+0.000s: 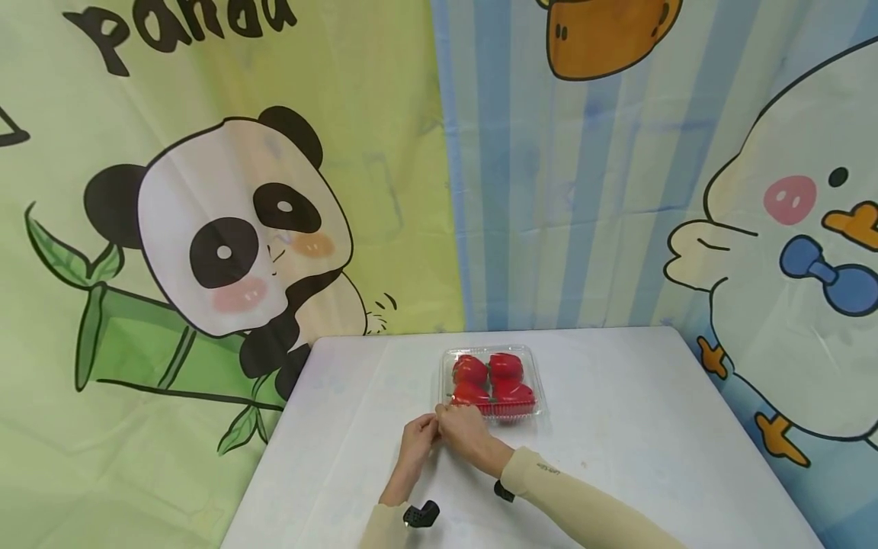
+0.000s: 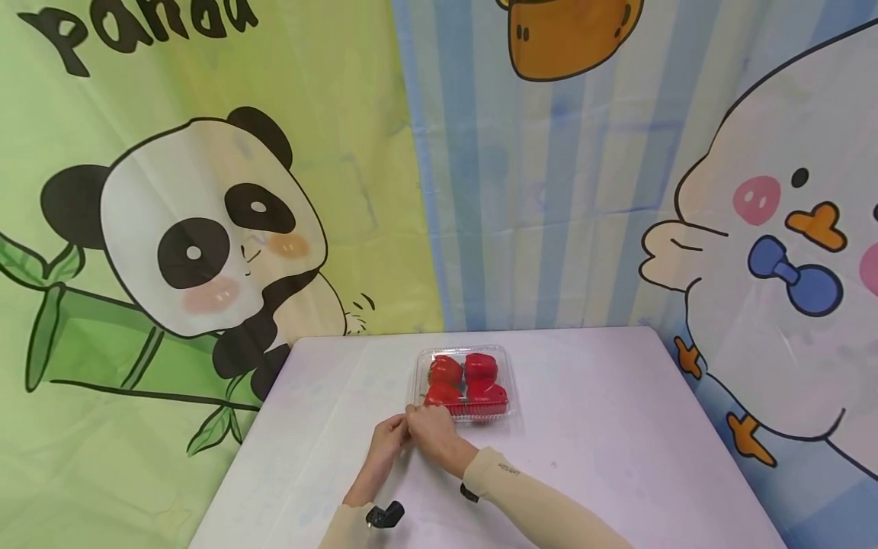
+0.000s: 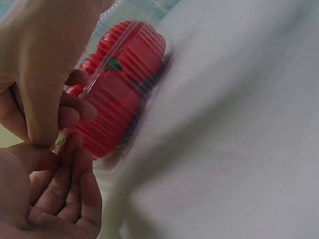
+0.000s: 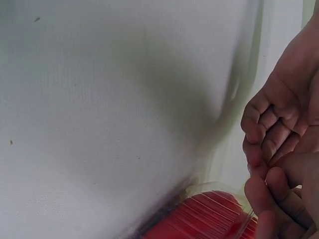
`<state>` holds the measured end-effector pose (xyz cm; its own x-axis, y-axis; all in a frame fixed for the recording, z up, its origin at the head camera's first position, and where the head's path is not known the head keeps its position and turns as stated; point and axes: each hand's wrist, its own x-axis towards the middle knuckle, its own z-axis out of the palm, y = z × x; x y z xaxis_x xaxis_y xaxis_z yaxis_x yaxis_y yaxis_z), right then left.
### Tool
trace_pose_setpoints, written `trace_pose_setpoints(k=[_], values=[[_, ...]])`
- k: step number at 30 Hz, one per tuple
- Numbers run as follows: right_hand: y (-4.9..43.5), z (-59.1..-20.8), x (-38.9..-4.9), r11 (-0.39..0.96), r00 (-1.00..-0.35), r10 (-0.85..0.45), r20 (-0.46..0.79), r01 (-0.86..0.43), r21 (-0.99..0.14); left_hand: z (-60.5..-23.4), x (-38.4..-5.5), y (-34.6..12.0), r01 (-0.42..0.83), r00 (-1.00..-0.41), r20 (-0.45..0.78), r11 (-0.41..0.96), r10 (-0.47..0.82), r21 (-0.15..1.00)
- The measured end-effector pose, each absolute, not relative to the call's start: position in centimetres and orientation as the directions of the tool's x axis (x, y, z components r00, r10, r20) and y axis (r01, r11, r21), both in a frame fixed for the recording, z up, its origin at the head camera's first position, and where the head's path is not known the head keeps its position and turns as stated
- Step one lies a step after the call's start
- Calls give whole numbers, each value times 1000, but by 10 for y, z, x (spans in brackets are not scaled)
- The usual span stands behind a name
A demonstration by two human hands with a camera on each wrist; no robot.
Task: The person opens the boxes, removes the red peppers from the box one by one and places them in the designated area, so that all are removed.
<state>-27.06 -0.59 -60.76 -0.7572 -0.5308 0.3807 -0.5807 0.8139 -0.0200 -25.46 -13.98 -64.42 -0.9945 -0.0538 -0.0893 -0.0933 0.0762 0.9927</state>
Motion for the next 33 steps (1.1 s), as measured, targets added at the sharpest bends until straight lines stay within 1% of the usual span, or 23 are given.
trace_pose_setpoints(k=[3,7,10,16,19,23,28,30,33], values=[[-7,-608,-271,823,-764,-517,386,-568,-23,-658,-261,-142,-104,-993,-99,88,-63,991],[-9,-607,-269,825,-776,-513,367,-564,-40,-661,-261,-144,-125,-990,-117,106,-81,987],[-11,-605,-268,826,-787,-508,349,-560,-59,-653,-258,-144,-123,-991,-116,96,-73,988],[-10,-604,-266,833,-805,-506,311,-550,-69,-621,-245,-144,-117,-993,-115,105,-29,988],[-6,-603,-265,827,-800,-519,301,-559,-60,-619,-245,-144,-129,-992,-127,104,-24,986],[2,-600,-265,818,-777,-531,337,-574,-36,-634,-254,-144,-152,-988,-151,52,-25,987],[15,-592,-266,817,-754,-525,395,-576,-15,-653,-264,-143,-161,-987,-161,18,-4,987],[21,-590,-267,819,-757,-518,399,-573,-23,-654,-265,-143,-164,-986,-164,13,9,986],[30,-588,-267,824,-762,-508,402,-566,-32,-643,-261,-143,-178,-983,-179,13,31,984]])
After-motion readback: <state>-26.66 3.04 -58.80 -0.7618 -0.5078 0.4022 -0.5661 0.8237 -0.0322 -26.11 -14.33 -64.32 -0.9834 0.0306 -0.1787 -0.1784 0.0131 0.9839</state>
